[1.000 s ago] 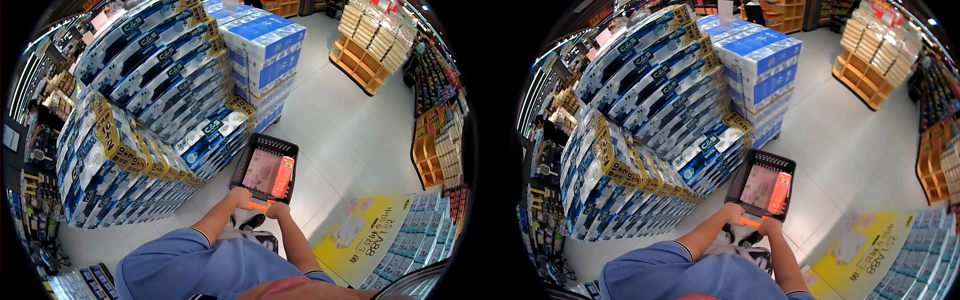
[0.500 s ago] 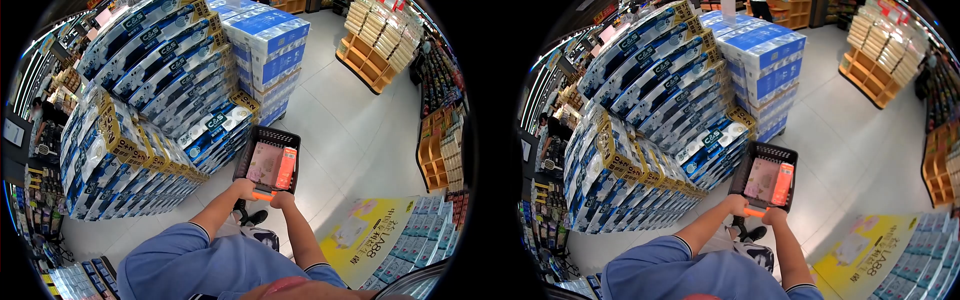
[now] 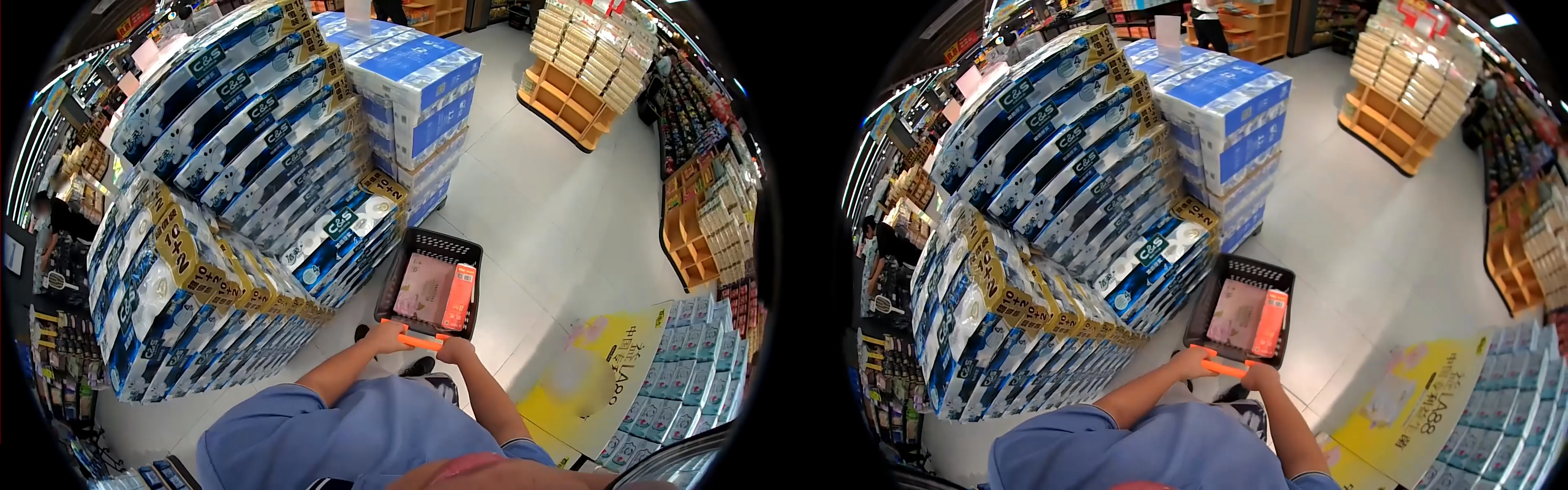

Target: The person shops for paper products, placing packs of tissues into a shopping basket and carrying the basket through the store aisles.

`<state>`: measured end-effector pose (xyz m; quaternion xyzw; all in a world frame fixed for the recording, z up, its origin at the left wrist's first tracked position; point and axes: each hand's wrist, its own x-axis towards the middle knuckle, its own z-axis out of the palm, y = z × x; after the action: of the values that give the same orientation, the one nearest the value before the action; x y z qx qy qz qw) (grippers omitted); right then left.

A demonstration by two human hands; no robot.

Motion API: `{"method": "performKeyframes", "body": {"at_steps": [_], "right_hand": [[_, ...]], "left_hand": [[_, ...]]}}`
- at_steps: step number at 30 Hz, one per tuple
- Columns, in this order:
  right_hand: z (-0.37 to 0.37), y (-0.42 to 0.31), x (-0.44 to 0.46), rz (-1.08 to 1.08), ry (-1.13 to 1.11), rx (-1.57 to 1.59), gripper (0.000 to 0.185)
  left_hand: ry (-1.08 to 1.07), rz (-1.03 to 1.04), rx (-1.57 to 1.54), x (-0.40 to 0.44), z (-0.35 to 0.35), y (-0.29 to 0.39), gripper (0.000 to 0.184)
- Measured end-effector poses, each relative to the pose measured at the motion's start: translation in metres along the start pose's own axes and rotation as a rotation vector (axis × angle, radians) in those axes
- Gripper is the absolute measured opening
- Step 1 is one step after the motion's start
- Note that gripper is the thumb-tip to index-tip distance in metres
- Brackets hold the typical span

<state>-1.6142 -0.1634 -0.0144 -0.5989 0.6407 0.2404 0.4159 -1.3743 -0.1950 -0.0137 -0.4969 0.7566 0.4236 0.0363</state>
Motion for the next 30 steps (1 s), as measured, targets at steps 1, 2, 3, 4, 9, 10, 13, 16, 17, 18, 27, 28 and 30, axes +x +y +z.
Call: {"method": "performKeyframes", "body": {"at_steps": [1,2,3,4,9,10,13,16,17,18,27,28,30], "right_hand": [[0.016,0.005,0.002,-0.034,0.063,0.069,0.05],[0.024,0.004,0.003,-0.071,0.123,0.134,0.052],[0.024,0.0,0.002,-0.014,0.02,0.151,0.068],[0.031,0.001,-0.001,-0.004,0.014,0.144,0.068],[0.026,0.002,-0.029,-0.126,0.071,0.713,0.085],[0.022,0.009,-0.031,0.011,0.06,0.629,0.083],[0.019,0.032,-0.013,0.134,0.238,1.124,0.076],[0.029,0.065,0.025,0.288,0.379,1.041,0.06],[0.032,0.08,0.044,0.268,0.377,1.043,0.06],[0.034,0.094,0.066,0.293,0.462,0.983,0.057],[0.015,0.122,0.222,0.503,0.515,0.872,0.077],[0.015,0.124,0.242,0.546,0.47,0.816,0.078],[-0.001,0.108,0.249,0.65,0.533,0.751,0.072]], "left_hand": [[-0.05,0.029,0.014,0.001,-0.009,-0.002,0.054],[-0.05,0.038,0.011,0.003,-0.018,-0.008,0.054],[-0.105,0.098,0.031,0.002,-0.02,-0.012,0.053],[-0.159,0.159,0.051,0.003,-0.023,-0.017,0.053],[-0.126,0.16,-0.236,0.006,-0.003,-0.067,0.056],[-0.008,0.182,-0.312,0.004,0.003,-0.074,0.055],[0.039,0.099,-0.394,0.007,-0.005,-0.079,0.052],[0.005,-0.1,-0.486,0.021,-0.022,-0.073,0.047],[0.04,-0.169,-0.546,0.038,-0.01,-0.089,0.047],[0.076,-0.237,-0.603,0.056,0.0,-0.102,0.048],[0.399,-0.697,-0.168,0.171,0.008,-0.168,0.075],[0.405,-0.688,-0.132,0.187,0.01,-0.179,0.079],[0.383,-0.713,-0.242,0.218,0.023,-0.2,0.086]]}}
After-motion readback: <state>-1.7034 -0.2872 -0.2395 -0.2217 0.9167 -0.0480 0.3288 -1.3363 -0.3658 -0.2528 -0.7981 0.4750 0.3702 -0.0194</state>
